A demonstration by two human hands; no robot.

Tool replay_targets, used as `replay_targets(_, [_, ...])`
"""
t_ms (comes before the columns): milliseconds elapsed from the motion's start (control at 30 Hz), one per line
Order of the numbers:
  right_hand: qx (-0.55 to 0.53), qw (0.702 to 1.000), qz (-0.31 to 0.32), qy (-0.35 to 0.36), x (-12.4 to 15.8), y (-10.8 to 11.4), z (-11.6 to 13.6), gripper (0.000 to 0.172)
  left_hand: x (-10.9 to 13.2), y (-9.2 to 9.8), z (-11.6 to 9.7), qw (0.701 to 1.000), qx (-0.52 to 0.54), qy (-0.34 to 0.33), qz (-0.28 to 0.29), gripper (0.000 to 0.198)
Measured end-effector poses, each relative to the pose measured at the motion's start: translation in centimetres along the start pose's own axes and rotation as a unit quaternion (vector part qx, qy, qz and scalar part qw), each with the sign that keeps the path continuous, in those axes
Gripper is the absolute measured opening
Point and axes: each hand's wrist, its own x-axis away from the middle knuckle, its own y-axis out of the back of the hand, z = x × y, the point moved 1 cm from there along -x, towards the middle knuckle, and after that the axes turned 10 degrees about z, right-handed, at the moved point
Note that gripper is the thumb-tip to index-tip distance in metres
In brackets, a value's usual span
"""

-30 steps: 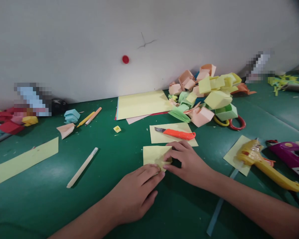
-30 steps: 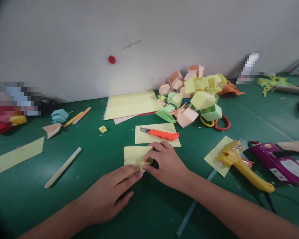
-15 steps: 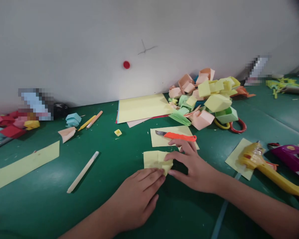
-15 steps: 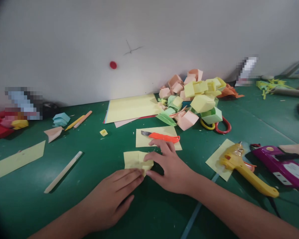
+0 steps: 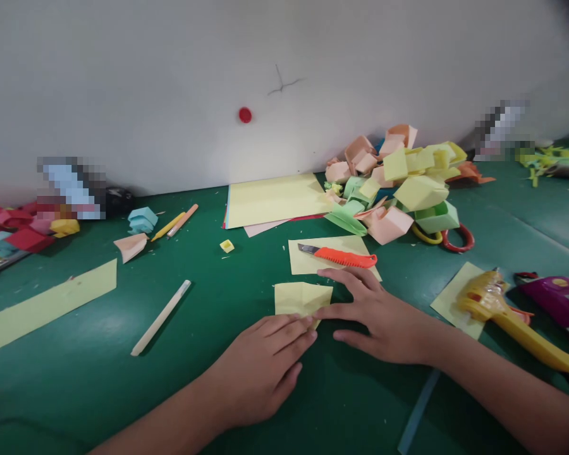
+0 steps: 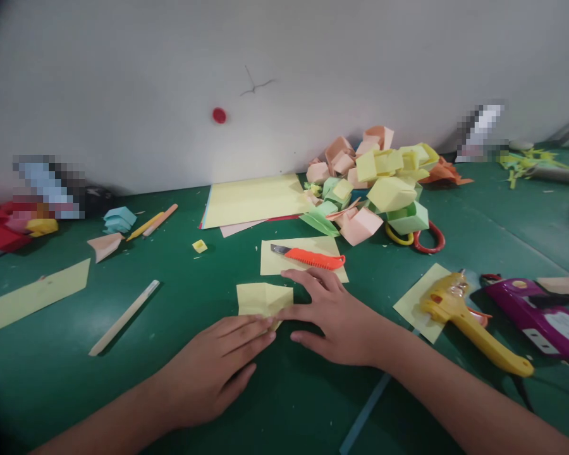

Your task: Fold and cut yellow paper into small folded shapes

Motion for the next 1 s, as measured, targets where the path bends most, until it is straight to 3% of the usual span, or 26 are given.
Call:
replay_targets(300, [0.013, 0.999, 0.028, -0.010, -0.03, -0.01, -0.03, 0.042, 0.04, -0.04, -0.03, 1.000, 0.000, -0.005, -0.009, 0.052])
replay_targets(1000, [0.039, 0.999, 0.009, -0.009, 0.00, -0.67, -0.23, 0.047, -0.05, -0.12, 0.03, 1.000, 0.001, 0.000, -0.010, 0.053])
